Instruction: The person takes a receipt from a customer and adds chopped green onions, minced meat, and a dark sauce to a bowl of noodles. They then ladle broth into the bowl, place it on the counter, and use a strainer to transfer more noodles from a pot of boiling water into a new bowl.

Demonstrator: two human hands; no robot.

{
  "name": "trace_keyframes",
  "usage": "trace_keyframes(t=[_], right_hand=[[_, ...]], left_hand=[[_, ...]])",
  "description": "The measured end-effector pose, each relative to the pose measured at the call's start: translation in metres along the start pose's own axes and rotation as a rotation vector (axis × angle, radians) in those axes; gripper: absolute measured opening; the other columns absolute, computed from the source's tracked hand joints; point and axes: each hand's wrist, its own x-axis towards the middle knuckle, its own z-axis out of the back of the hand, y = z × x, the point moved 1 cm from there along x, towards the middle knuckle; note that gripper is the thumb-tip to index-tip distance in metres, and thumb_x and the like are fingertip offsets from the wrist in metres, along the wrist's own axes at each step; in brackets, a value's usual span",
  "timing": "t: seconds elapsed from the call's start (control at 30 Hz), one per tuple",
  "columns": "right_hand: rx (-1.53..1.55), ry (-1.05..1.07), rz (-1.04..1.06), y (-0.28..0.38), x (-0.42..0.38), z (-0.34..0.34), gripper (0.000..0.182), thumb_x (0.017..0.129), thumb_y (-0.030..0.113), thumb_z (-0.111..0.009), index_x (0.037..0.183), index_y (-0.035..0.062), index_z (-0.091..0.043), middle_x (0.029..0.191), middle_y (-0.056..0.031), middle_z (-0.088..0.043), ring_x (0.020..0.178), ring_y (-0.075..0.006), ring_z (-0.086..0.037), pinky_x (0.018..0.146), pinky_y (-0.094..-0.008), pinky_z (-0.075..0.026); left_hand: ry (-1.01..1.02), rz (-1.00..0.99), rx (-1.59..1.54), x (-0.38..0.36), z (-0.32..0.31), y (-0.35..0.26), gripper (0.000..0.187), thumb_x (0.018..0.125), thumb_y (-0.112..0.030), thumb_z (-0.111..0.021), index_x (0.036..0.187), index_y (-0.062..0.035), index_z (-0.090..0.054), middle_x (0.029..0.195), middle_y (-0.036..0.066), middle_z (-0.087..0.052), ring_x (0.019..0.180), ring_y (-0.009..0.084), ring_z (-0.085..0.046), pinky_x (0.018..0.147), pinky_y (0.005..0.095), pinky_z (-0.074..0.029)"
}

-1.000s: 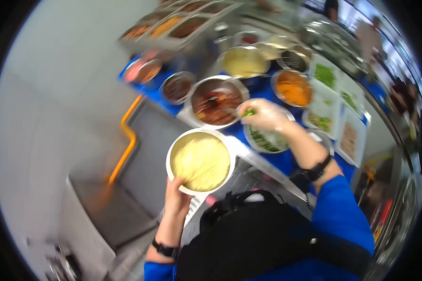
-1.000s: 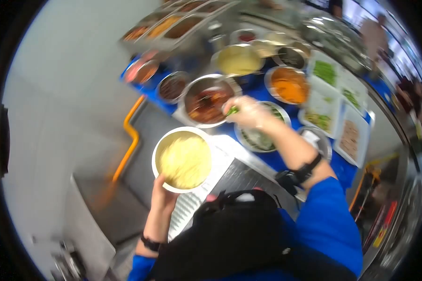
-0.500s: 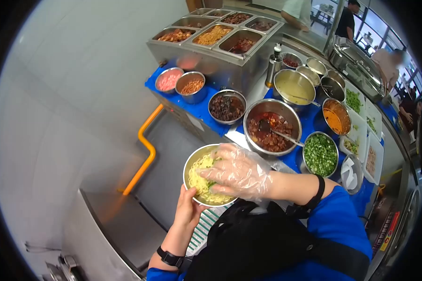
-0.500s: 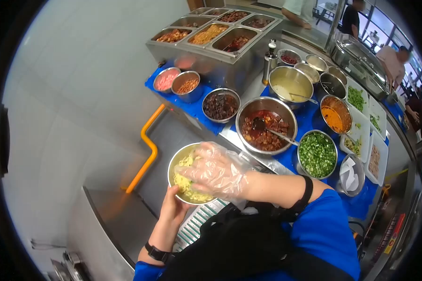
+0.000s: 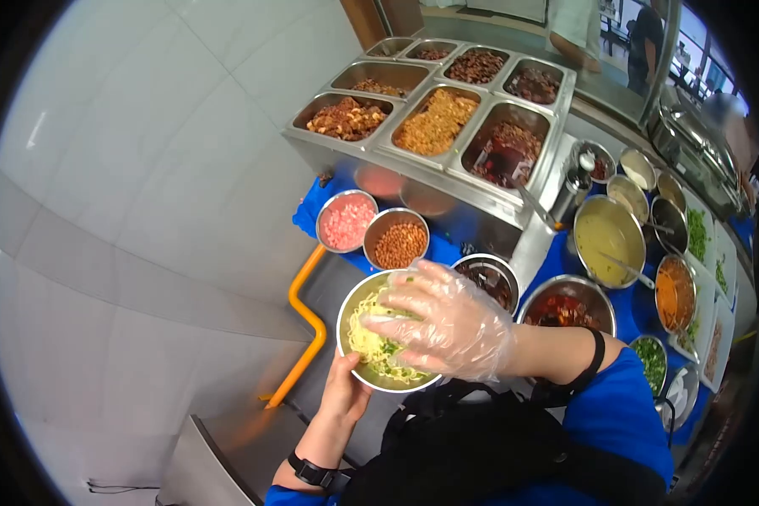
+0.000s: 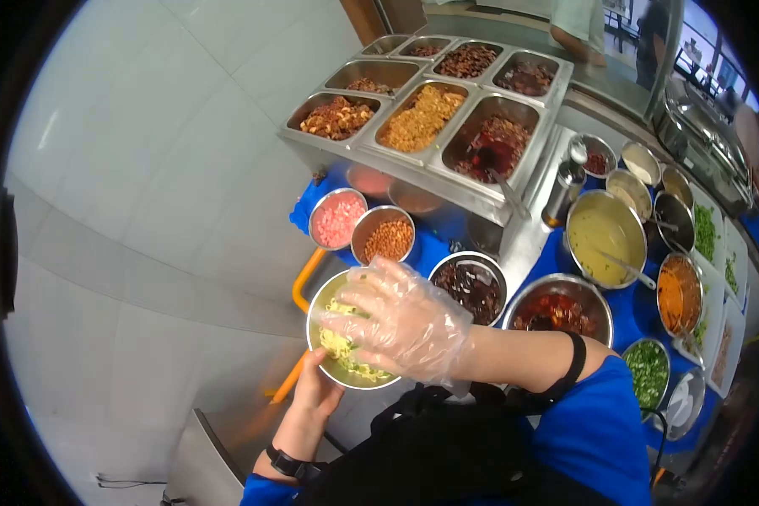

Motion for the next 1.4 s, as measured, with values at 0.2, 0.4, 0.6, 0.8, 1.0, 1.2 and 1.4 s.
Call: trace_keyframes(t=[0.2,0.4,0.6,0.8,1.0,1.2,1.4], right_hand=[[-0.258,-0.071,-0.175,-0.078,0.045,0.057,0.046,0.078,0.020,-0.067,0.121,0.0064,-0.056,0.113,-0.0154,-0.059,0.106,-0.0331,-0.055,0.098,-0.0437,-0.041],[-0.495,0.021,-0.427,-0.151,0.092,0.070,0.046,0.084,0.027,-0.062,0.126,0.0104,-0.053,0.118,-0.0152,-0.058,0.113,-0.0338,-0.052,0.098,-0.0442,-0.040],[-0.634,-0.040,-0.696,-0.216,0.129,0.047,0.044,0.082,0.022,-0.067,0.123,0.0091,-0.055,0.121,-0.0152,-0.058,0.113,-0.0333,-0.053,0.099,-0.0422,-0.041],[-0.912,-0.083,-1.255,-0.167,0.134,0.068,0.039,0.083,0.023,-0.064,0.118,0.0051,-0.060,0.120,-0.0174,-0.060,0.112,-0.0335,-0.055,0.096,-0.0407,-0.044],[-0.985,-0.074,-1.704,-0.056,0.040,0.049,0.043,0.082,0.028,-0.063,0.120,0.0094,-0.061,0.112,-0.0185,-0.064,0.105,-0.0314,-0.061,0.092,-0.0395,-0.047],[-0.798,-0.223,-2.288,0.034,-0.062,0.010,0.035,0.082,0.028,-0.064,0.114,0.0146,-0.064,0.108,-0.0164,-0.065,0.102,-0.0315,-0.061,0.089,-0.0398,-0.048],[-0.847,0.159,-2.072,0.026,-0.188,-0.015,0.025,0.079,0.022,-0.063,0.100,0.0085,-0.066,0.101,-0.0145,-0.066,0.099,-0.0321,-0.062,0.086,-0.0406,-0.050]], left_hand=[[0.034,-0.021,-0.054,0.061,0.013,-0.069,0.067,0.082,-0.028,-0.061,0.139,-0.0069,-0.034,0.134,0.013,-0.049,0.120,0.0274,-0.053,0.095,0.0471,-0.050],[0.075,0.014,0.015,0.132,0.047,-0.146,0.072,0.081,-0.036,-0.064,0.138,-0.0038,-0.035,0.133,0.014,-0.050,0.118,0.0283,-0.055,0.095,0.0436,-0.051],[0.166,-0.007,0.122,0.230,0.096,-0.228,0.071,0.078,-0.034,-0.066,0.136,-0.0023,-0.038,0.130,0.014,-0.052,0.114,0.0282,-0.056,0.095,0.0422,-0.049],[0.325,0.135,0.207,0.319,0.125,-0.275,0.068,0.077,-0.032,-0.066,0.130,0.0034,-0.044,0.122,0.016,-0.057,0.111,0.0300,-0.057,0.096,0.0428,-0.047],[0.586,0.289,0.377,0.361,0.116,-0.259,0.070,0.078,-0.039,-0.065,0.132,-0.0001,-0.044,0.127,0.015,-0.054,0.114,0.0295,-0.054,0.096,0.0446,-0.045],[0.745,0.475,0.484,0.344,0.068,-0.200,0.069,0.076,-0.038,-0.066,0.131,-0.0029,-0.046,0.126,0.012,-0.055,0.115,0.0300,-0.054,0.098,0.0444,-0.044],[0.854,0.670,0.547,0.283,0.028,-0.108,0.085,0.072,-0.031,-0.068,0.142,-0.0021,-0.030,0.136,0.014,-0.044,0.126,0.0269,-0.046,0.104,0.0385,-0.040]])
